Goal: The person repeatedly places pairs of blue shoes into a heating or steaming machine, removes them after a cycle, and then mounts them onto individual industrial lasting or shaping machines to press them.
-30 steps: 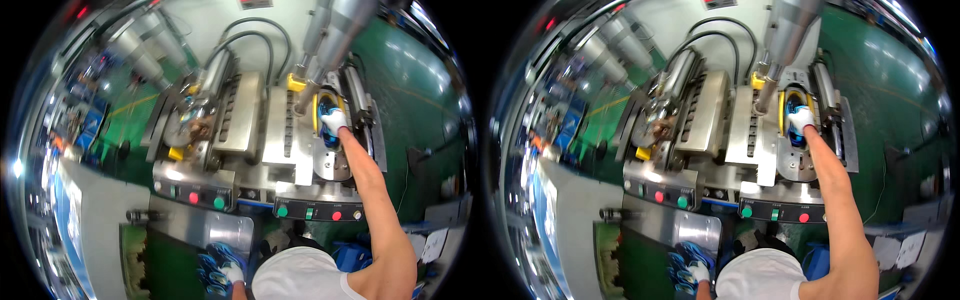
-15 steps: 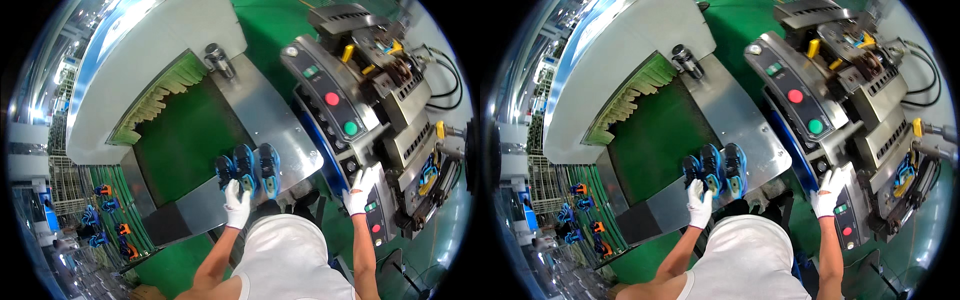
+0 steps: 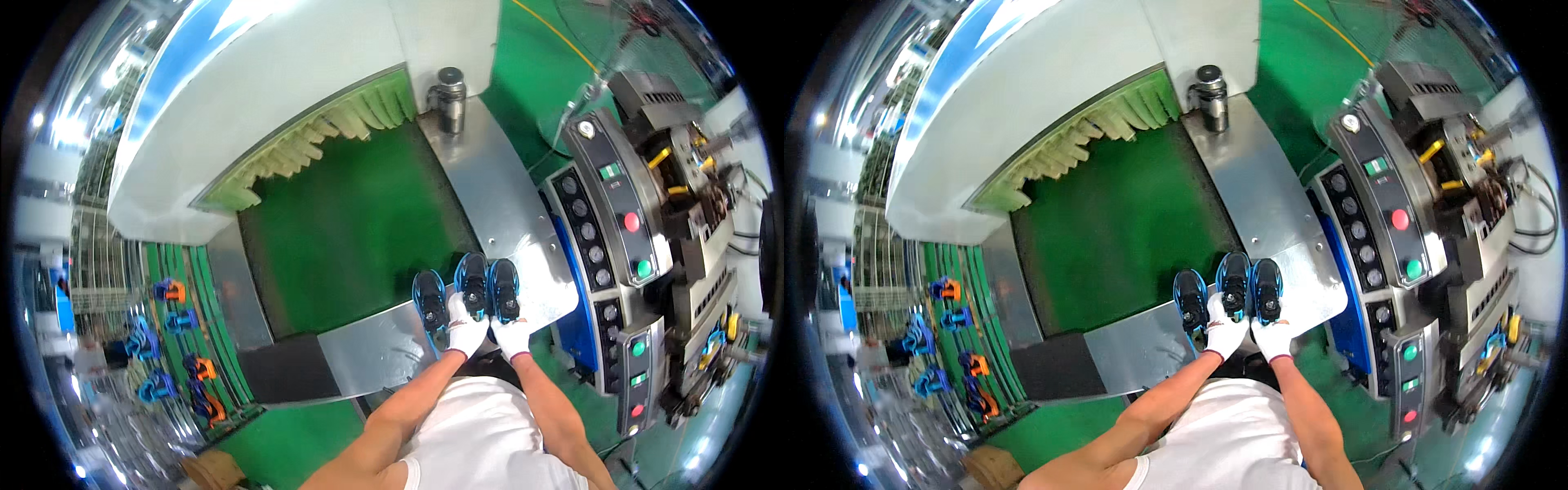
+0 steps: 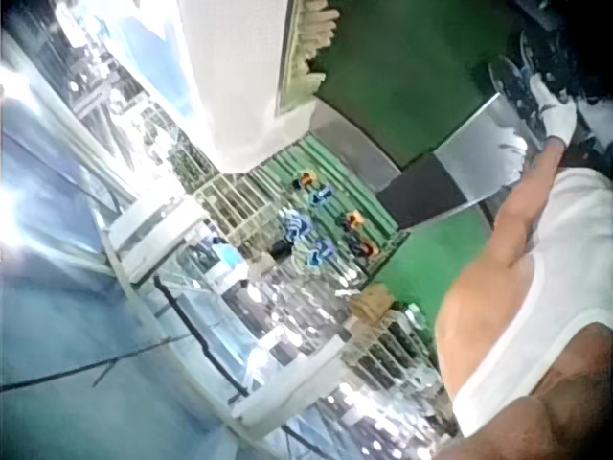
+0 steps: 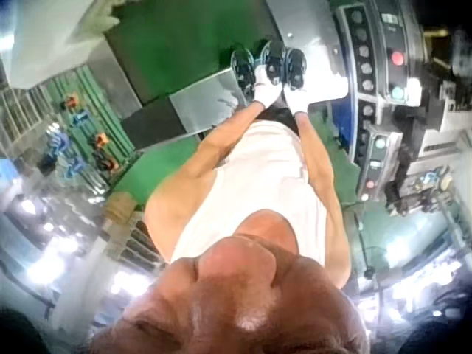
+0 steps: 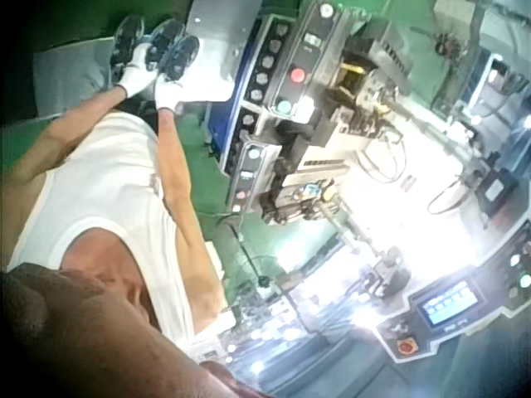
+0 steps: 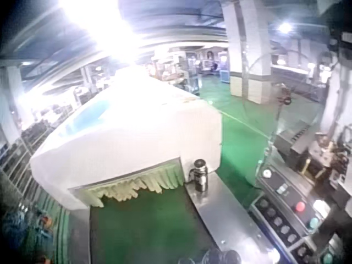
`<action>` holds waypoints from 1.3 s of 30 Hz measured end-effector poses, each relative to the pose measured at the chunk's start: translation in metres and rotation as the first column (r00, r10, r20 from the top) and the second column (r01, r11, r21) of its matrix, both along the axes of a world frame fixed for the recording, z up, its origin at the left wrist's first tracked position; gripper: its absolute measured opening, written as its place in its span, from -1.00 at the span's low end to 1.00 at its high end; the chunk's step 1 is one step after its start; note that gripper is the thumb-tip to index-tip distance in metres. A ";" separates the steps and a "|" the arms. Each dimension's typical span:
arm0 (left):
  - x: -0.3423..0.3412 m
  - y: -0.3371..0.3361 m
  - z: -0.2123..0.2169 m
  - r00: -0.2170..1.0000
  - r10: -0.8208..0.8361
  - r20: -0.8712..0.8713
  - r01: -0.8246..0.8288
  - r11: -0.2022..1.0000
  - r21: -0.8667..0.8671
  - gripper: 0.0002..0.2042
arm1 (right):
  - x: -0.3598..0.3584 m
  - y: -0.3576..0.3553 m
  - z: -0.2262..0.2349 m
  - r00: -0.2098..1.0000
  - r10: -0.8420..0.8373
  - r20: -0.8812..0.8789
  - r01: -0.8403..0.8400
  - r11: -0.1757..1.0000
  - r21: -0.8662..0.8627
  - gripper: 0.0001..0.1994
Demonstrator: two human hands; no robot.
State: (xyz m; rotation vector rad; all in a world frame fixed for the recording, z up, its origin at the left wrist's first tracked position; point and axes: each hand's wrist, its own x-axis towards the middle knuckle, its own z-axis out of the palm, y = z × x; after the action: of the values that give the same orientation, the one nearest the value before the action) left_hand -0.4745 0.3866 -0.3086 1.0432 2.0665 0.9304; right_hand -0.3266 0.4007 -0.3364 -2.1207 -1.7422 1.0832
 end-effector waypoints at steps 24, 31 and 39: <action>0.269 -0.124 0.216 -0.160 -0.956 0.247 0.987 -0.163 0.008 -0.24 | 0.152 -0.346 0.190 -0.384 -0.661 -0.644 0.903 -0.414 -0.113 -0.48; 0.409 -0.262 0.259 -0.665 -0.725 0.179 0.727 -0.683 -0.065 -0.22 | 0.152 -0.488 0.278 -0.526 -0.090 -0.846 0.515 -0.825 -0.233 -0.57; 0.570 -0.510 0.250 -0.833 -0.487 -0.262 0.376 -0.847 0.376 -0.21 | 0.203 -0.688 0.267 -0.831 -0.468 -0.300 0.204 -0.759 0.619 -0.17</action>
State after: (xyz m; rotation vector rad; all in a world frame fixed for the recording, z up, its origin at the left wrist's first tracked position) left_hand 0.0958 -0.1236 -0.0581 2.0514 -0.7564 -0.0460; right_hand -0.1231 -0.2874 -0.0691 -1.9628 1.1277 -0.9433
